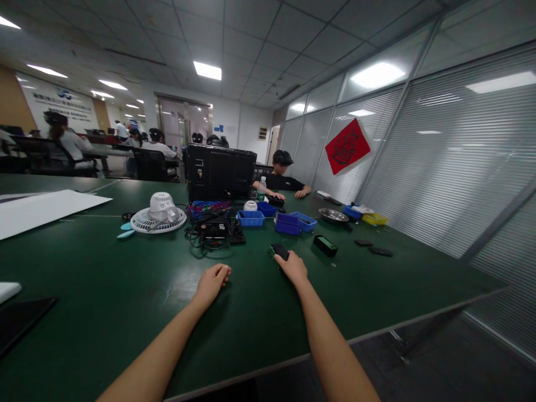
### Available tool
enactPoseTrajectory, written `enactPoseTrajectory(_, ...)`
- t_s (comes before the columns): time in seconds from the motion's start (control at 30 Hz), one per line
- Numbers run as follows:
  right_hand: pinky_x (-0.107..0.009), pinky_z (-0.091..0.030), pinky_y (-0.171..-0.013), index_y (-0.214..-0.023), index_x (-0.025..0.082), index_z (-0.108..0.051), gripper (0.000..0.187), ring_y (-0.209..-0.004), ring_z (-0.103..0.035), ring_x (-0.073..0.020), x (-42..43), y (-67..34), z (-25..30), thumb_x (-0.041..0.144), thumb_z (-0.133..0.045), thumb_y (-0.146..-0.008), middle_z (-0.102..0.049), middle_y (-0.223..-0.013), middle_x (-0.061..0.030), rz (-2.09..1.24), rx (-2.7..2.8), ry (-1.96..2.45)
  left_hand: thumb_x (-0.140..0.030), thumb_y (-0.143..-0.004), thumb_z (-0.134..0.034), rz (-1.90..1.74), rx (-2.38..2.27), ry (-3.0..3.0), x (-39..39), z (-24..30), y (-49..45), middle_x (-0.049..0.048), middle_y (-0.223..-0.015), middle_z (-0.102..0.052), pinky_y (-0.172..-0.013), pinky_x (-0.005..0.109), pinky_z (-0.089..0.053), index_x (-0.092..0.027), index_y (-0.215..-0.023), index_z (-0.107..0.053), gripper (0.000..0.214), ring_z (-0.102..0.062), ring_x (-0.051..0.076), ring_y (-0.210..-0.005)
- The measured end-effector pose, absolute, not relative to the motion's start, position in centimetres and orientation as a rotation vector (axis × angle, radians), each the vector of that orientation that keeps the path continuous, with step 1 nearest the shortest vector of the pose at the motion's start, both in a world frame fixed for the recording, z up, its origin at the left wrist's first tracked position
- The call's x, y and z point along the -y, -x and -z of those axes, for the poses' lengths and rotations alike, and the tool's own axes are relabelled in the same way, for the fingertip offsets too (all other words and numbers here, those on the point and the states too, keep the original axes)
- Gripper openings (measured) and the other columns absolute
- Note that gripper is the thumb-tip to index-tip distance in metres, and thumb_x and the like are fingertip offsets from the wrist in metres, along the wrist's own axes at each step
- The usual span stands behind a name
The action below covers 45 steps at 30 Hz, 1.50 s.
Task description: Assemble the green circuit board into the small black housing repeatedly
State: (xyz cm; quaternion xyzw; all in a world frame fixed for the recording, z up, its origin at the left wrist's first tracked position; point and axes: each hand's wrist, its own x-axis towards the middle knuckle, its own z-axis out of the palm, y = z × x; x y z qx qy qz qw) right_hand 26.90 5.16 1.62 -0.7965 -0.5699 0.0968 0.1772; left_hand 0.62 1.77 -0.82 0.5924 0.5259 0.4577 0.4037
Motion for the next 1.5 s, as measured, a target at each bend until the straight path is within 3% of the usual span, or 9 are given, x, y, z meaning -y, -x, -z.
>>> enactPoseTrajectory(0.13,-0.032,-0.043,-0.070,-0.100,0.014,-0.054,0.048,-0.094,-0.057,-0.0258,-5.1,-26.8,-1.9,0.054,-0.042,-0.077,-0.061,-0.101,-0.0135,-0.300,1.594,2.280,-0.045,-0.069,-0.046,-1.129,-1.323,-1.515,-1.9,1.0,-0.5,0.0023,-0.065,-0.061,-0.053,0.022,-0.042,-0.016,-0.070,-0.061,0.032,-0.054,0.013,-0.057)
enactPoseTrajectory(0.4,-0.029,-0.041,-0.071,-0.107,0.014,-0.042,0.042,-0.089,-0.057,-0.0231,-4.3,-23.7,-1.4,0.034,-0.055,-0.073,-0.057,-0.100,-0.0136,0.018,1.794,2.134,-0.045,-0.070,-0.045,-1.121,-1.336,-1.548,-1.9,1.2,-0.4,0.0023,-0.066,-0.062,-0.052,0.022,-0.041,-0.017,-0.071,-0.061,0.033,-0.055,0.014,-0.058)
enactPoseTrajectory(0.63,-0.035,-0.040,-0.079,-0.119,0.015,-0.036,0.047,-0.103,-0.047,-0.0269,-4.3,-24.4,-0.9,0.026,-0.053,-0.076,-0.047,-0.111,-0.0178,0.166,1.776,2.184,-0.045,-0.071,-0.044,-1.100,-1.336,-1.557,-2.0,1.3,-0.4,0.0023,-0.067,-0.061,-0.053,0.022,-0.041,-0.017,-0.072,-0.060,0.032,-0.054,0.014,-0.059)
enactPoseTrajectory(0.8,-0.035,-0.044,-0.073,-0.123,0.019,-0.036,0.052,-0.101,-0.049,-0.0266,-4.5,-25.2,-0.8,0.038,-0.051,-0.077,-0.046,-0.115,-0.0145,0.166,1.768,2.210,-0.045,-0.073,-0.042,-1.080,-1.349,-1.568,-2.0,1.3,-0.5,0.0027,-0.068,-0.061,-0.054,0.022,-0.041,-0.017,-0.074,-0.060,0.033,-0.055,0.015,-0.061)
enactPoseTrajectory(0.93,-0.036,-0.045,-0.071,-0.127,0.016,-0.032,0.061,-0.100,-0.051,-0.0272,-4.7,-25.5,-1.1,0.046,-0.048,-0.077,-0.049,-0.114,-0.0164,0.072,1.701,2.249,-0.046,-0.073,-0.042,-1.068,-1.359,-1.584,-2.1,1.3,-0.5,0.0028,-0.070,-0.062,-0.053,0.022,-0.041,-0.018,-0.073,-0.060,0.033,-0.055,0.015,-0.062)
enactPoseTrajectory(1.07,-0.036,-0.044,-0.074,-0.110,0.012,-0.046,0.049,-0.098,-0.053,-0.0274,-4.9,-25.8,-1.5,0.048,-0.047,-0.076,-0.056,-0.105,-0.0177,-0.064,1.667,2.342,-0.047,-0.074,-0.040,-1.035,-1.374,-1.641,-2.2,1.5,-0.5,0.0024,-0.069,-0.062,-0.054,0.022,-0.040,-0.017,-0.075,-0.060,0.036,-0.055,0.015,-0.061)
enactPoseTrajectory(1.17,-0.036,-0.044,-0.072,-0.103,0.013,-0.048,0.045,-0.094,-0.056,-0.0268,-4.9,-26.0,-1.9,0.050,-0.045,-0.077,-0.060,-0.096,-0.0160,-0.095,1.579,2.334,-0.047,-0.075,-0.037,-1.010,-1.403,-1.707,-2.4,1.8,-0.4,0.0022,-0.069,-0.062,-0.055,0.023,-0.040,-0.017,-0.077,-0.060,0.038,-0.055,0.015,-0.062)
enactPoseTrajectory(1.37,-0.031,-0.042,-0.071,-0.111,0.014,-0.043,0.046,-0.089,-0.058,-0.0236,-4.2,-26.4,-3.1,0.048,-0.040,-0.080,-0.059,-0.097,-0.0133,0.101,1.289,2.113,-0.047,-0.078,-0.035,-0.997,-1.417,-1.734,-2.7,2.4,-0.2,0.0022,-0.073,-0.063,-0.057,0.023,-0.040,-0.017,-0.080,-0.060,0.039,-0.056,0.015,-0.064)
enactPoseTrajectory(1.5,-0.030,-0.041,-0.077,-0.118,0.012,-0.039,0.047,-0.094,-0.054,-0.0216,-3.3,-25.3,-3.2,0.039,-0.043,-0.080,-0.055,-0.106,-0.0128,0.249,1.426,1.786,-0.047,-0.078,-0.035,-0.985,-1.418,-1.767,-2.6,2.2,-0.3,0.0016,-0.070,-0.062,-0.057,0.023,-0.040,-0.017,-0.079,-0.060,0.039,-0.057,0.016,-0.066)
